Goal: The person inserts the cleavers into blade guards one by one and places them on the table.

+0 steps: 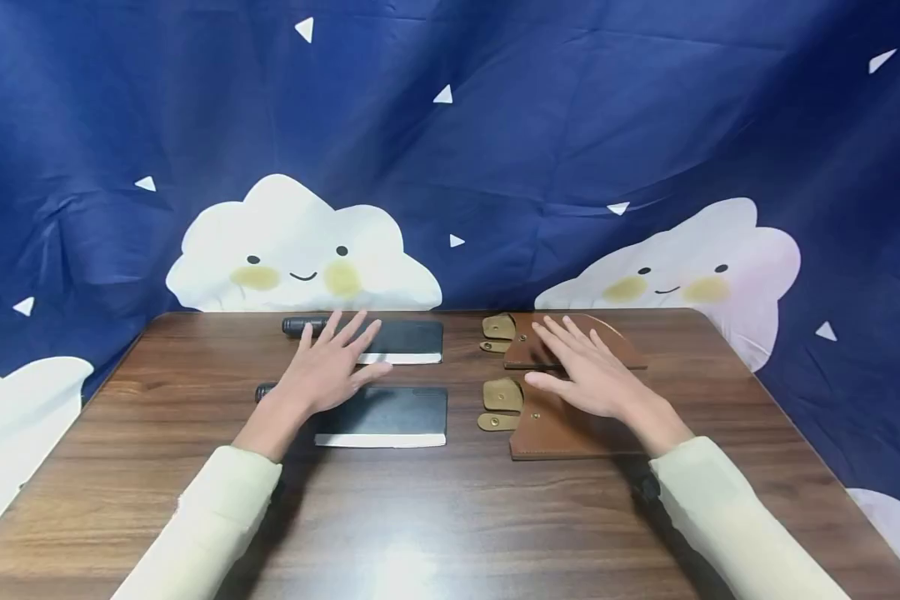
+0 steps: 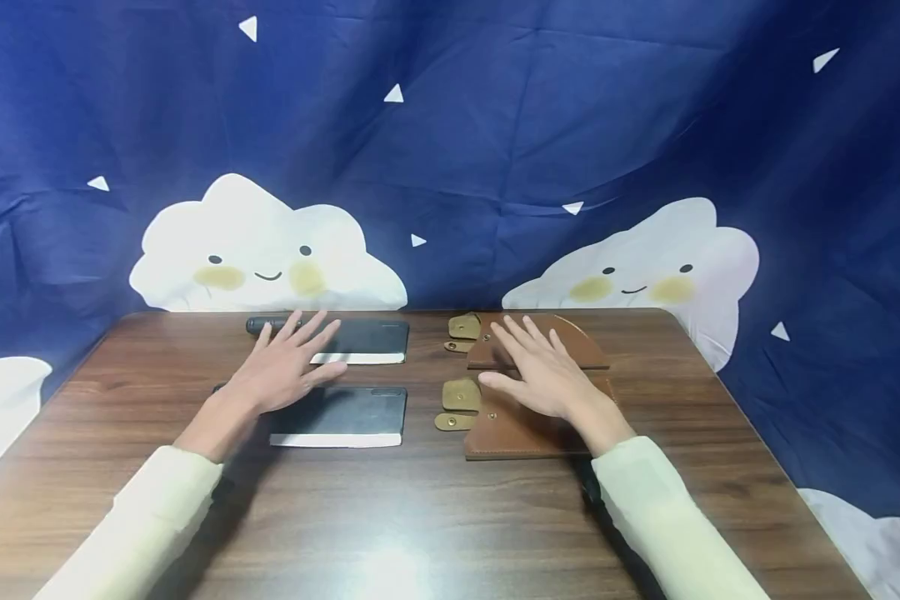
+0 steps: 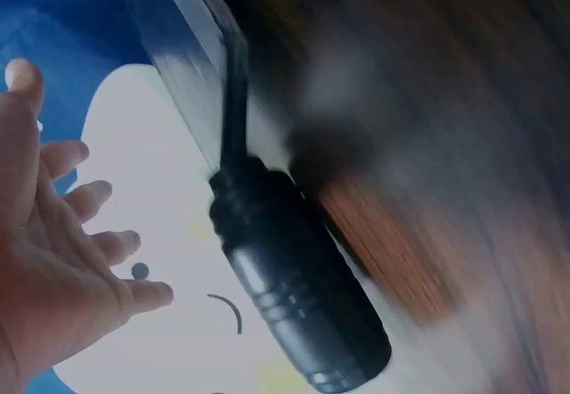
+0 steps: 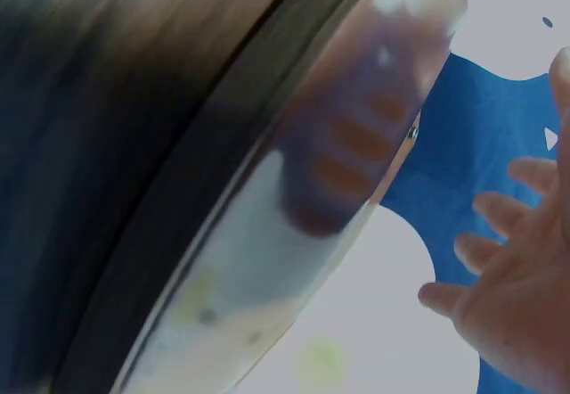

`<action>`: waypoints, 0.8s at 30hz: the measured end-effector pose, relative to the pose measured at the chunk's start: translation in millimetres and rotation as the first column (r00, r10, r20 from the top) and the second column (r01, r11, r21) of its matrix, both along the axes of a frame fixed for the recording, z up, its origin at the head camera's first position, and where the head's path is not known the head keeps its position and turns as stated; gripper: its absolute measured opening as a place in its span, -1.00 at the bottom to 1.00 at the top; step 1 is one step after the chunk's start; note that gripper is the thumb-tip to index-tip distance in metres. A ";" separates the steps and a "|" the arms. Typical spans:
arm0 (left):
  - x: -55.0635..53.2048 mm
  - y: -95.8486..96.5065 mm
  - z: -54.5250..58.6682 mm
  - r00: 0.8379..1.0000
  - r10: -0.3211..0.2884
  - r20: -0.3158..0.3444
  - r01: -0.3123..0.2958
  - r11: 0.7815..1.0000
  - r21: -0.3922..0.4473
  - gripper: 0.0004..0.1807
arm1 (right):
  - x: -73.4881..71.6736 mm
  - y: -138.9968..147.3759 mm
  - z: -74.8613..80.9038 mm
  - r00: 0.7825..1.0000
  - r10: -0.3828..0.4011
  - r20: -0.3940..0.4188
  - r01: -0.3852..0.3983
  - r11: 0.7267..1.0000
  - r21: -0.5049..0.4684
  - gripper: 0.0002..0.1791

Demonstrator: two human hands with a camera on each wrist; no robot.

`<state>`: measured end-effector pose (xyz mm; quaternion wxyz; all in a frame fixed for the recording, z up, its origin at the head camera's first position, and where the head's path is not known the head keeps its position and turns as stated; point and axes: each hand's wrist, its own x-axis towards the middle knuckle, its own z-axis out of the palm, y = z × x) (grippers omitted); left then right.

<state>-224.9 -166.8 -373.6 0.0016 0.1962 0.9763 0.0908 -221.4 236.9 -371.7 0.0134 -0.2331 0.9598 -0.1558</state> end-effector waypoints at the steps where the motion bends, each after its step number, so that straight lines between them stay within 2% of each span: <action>1: -0.1 -2.6 1.1 1.000 0.003 -0.003 -0.003 1.000 -0.003 -0.09 | 0.7 2.1 -0.2 1.000 0.008 0.001 -0.008 1.000 -0.002 -0.01; 5: -0.9 -13.8 4.7 1.000 0.000 -0.013 0.000 1.000 0.008 -0.03 | 4.3 13.0 -0.5 0.999 0.045 -0.004 -0.045 0.999 -0.016 0.03; 10: -1.6 -28.0 2.9 0.996 -0.070 -0.052 0.072 0.996 0.044 -0.07 | 6.8 25.7 -1.6 0.994 0.107 -0.019 -0.107 0.994 -0.013 0.12; 13: -1.7 -36.4 -1.3 0.994 -0.092 -0.060 0.097 0.992 0.081 -0.12 | 8.2 31.1 -2.9 0.990 0.140 -0.018 -0.140 0.990 -0.004 0.19; 18: -1.8 -48.0 -7.1 0.997 -0.077 -0.001 0.077 0.986 0.150 -0.16 | 10.8 39.0 -4.2 0.988 0.156 -0.007 -0.156 0.988 0.006 0.23; 24: -2.2 -56.6 -5.6 0.989 -0.120 0.089 0.102 0.976 0.192 -0.18 | 12.3 48.7 -5.7 0.985 0.172 0.003 -0.172 0.985 0.012 0.22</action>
